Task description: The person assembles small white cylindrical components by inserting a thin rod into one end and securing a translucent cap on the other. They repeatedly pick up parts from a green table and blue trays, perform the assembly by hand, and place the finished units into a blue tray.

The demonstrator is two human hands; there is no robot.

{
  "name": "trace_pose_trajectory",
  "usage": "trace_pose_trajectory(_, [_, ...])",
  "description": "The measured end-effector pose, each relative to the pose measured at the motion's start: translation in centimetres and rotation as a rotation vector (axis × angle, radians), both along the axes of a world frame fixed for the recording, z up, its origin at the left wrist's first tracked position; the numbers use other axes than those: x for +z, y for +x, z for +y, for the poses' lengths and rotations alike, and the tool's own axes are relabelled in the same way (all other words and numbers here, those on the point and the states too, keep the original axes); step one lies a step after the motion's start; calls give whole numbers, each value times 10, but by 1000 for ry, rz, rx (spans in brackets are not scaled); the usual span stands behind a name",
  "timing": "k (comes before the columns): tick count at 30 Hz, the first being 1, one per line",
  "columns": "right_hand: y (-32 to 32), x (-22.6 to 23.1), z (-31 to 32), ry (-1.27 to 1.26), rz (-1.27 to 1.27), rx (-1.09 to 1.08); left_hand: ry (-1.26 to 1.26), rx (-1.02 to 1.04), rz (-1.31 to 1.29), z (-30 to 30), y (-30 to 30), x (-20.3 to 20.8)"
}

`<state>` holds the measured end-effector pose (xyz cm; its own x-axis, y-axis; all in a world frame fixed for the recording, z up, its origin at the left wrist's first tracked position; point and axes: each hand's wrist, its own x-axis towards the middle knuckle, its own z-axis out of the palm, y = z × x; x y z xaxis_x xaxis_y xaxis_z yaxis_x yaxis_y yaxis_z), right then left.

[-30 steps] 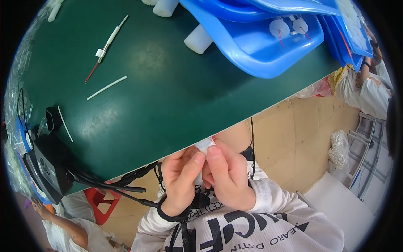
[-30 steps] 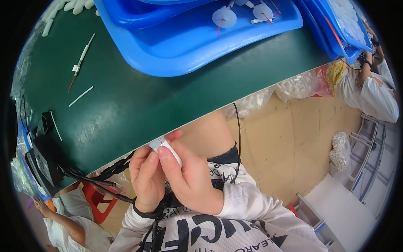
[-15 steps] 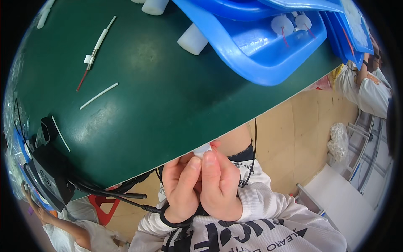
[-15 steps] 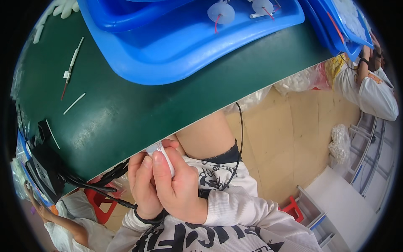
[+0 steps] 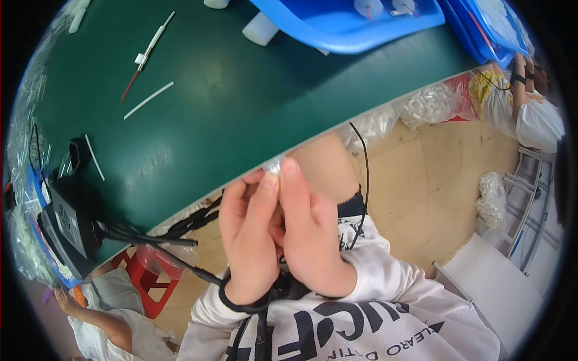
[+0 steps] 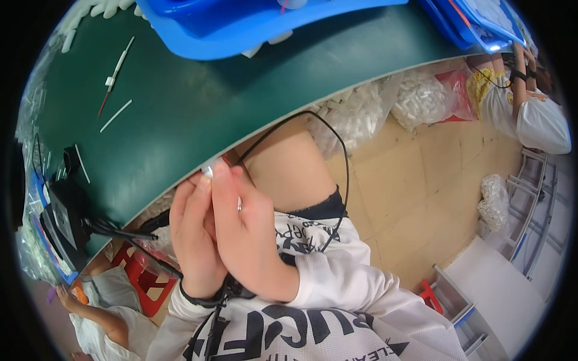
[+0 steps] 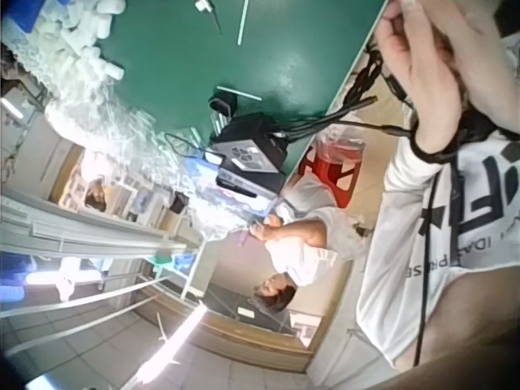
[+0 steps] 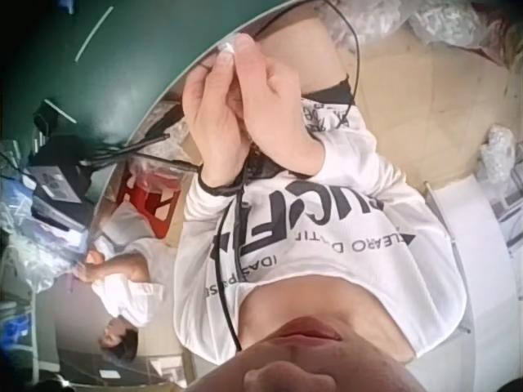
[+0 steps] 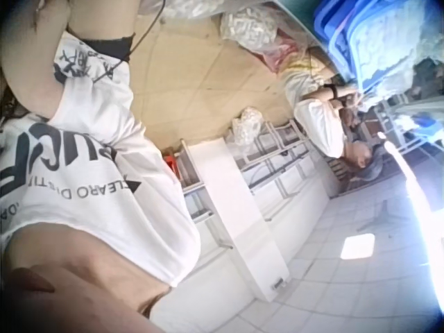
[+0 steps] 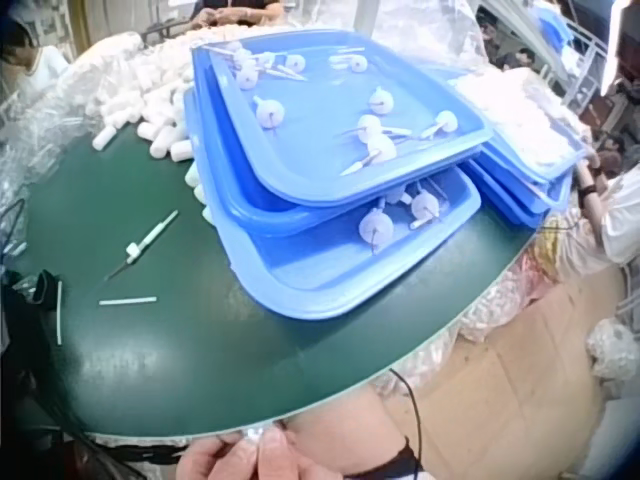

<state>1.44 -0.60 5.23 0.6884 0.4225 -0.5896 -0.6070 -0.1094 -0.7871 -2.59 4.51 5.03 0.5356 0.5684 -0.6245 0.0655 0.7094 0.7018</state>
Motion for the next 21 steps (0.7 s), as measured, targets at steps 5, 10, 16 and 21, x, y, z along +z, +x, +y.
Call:
trace_pose_trajectory(5, [-1,-11,-7,111,-43,49,68,-25,-13,-5,-3,-2])
trace_pose_trajectory(10, [-4,-8,-4,31,-110,27,65,-52,-39,-3,-10,-8])
trace_pose_trajectory(16, [-9,-3,-2,-27,-96,30,23,-67,-37,0,-18,-8])
trace_pose_trajectory(21, [-13,-7,3,11,-138,-48,46,-100,-55,5,-18,-9])
